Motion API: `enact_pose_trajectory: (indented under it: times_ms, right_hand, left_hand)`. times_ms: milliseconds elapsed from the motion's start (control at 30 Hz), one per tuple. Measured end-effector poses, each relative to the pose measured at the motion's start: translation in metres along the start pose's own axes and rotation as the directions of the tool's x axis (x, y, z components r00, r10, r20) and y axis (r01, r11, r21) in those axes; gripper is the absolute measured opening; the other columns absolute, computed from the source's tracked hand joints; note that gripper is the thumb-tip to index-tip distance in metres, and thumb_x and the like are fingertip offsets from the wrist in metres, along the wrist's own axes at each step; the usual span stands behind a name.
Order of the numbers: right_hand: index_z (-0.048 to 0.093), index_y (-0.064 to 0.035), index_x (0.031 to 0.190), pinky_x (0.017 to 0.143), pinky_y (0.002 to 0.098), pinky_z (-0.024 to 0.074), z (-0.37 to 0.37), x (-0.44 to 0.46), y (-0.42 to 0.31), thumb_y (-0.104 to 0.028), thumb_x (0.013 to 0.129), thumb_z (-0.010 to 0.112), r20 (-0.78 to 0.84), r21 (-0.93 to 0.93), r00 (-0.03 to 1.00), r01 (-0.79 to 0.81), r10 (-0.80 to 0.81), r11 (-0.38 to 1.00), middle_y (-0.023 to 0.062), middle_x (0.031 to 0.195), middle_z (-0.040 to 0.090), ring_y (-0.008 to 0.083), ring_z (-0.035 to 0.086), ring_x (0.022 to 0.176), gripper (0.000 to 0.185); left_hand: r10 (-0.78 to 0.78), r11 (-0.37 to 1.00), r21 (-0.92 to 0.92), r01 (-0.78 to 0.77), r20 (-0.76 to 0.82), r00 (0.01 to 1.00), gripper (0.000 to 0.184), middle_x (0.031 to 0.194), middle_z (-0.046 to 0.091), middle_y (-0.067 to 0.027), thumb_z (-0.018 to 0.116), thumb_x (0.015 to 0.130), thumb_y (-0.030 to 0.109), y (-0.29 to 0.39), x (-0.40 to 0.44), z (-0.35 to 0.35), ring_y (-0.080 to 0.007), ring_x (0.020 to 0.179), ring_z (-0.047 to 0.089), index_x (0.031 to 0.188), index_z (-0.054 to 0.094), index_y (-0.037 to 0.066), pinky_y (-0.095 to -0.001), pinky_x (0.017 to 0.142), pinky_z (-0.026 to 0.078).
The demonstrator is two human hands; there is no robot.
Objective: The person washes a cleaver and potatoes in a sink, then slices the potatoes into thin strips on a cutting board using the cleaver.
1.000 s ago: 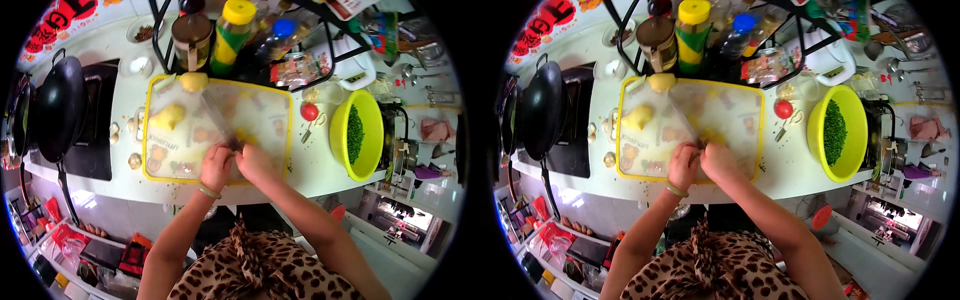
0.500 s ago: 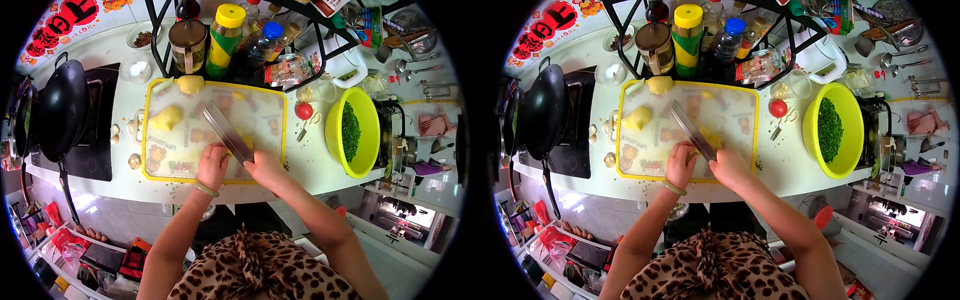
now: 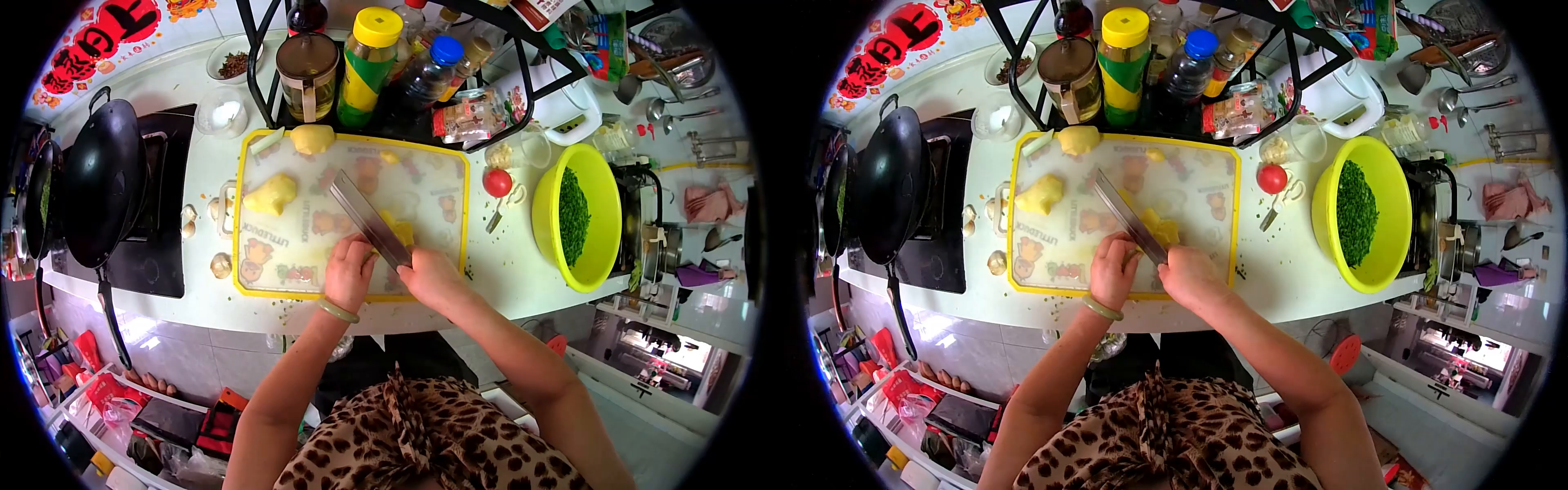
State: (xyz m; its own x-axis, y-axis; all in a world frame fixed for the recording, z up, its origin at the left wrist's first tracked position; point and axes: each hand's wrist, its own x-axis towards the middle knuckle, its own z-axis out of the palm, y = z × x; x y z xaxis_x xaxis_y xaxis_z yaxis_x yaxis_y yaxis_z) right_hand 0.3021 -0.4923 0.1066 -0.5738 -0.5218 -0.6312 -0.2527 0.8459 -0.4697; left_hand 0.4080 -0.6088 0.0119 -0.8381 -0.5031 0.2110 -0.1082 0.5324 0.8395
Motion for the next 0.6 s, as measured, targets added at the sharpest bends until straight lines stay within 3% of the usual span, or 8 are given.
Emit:
enact_pose_trajectory:
  times_ms: [400, 600]
  right_hand:
    - [0.06, 0.0044, 0.086, 0.071, 0.0497, 0.0487, 0.019, 0.016, 0.005, -0.016, 0.083, 0.056, -0.082, -0.103, 0.99, 0.103, -0.112, 0.989, 0.0251, 0.079, 0.063, 0.0426, 0.061, 0.076, 0.021]
    - [0.059, 0.0029, 0.09, 0.069, 0.0503, 0.048, 0.019, 0.019, 0.007, -0.016, 0.083, 0.056, -0.115, 0.011, 0.988, 0.102, -0.1, 0.995, 0.0239, 0.076, 0.062, 0.0425, 0.061, 0.074, 0.02]
  left_hand:
    - [-0.043, 0.999, -0.015, 0.043, 0.012, 0.999, 0.021, 0.104, 0.061, -0.014, 0.068, 0.071, -0.001, 0.001, 0.001, 0.0, -0.0345, 0.097, 0.058, 0.089, 0.057, 0.003, -0.0406, 0.083, 0.049]
    - [-0.078, 0.995, -0.055, 0.079, 0.022, 0.997, 0.022, 0.104, 0.061, -0.0145, 0.069, 0.069, -0.002, 0.004, -0.001, 0.0, -0.0345, 0.097, 0.058, 0.088, 0.057, 0.003, -0.0404, 0.082, 0.049]
